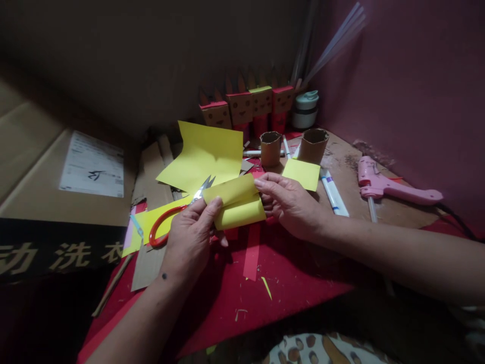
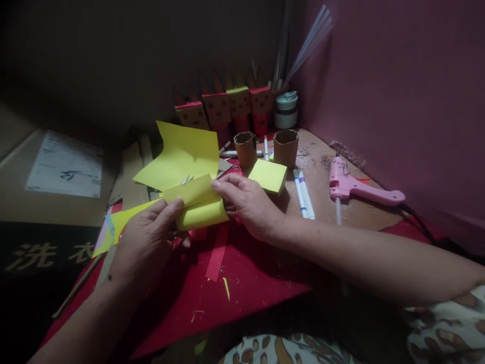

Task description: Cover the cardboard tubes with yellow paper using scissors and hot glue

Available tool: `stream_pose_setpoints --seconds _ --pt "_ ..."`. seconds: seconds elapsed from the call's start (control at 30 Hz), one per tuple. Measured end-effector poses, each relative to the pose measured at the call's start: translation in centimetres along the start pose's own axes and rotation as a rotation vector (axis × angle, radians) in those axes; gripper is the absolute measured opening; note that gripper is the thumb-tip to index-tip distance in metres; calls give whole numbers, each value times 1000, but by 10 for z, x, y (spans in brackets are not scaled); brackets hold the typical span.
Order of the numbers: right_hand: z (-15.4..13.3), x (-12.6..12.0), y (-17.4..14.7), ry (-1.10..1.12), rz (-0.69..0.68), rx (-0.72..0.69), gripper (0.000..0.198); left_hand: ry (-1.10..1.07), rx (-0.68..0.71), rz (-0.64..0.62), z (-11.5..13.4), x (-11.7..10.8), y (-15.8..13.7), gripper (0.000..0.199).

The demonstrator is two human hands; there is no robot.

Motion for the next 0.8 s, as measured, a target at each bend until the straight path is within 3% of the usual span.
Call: stream_pose_setpoints --seconds 0.8 --pt "4 -5 2 -176 57 57 29 -10 -27 -21 -2 1 -1 26"
Point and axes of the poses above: each hand's wrist, its own y-axis towards the middle knuckle, its own x-axis out of the palm, z = x × y, the point moved 5 cm from there along y, towards the middle knuckle, and after that the axes turned 2 degrees about -z, right-handed, at the moved point
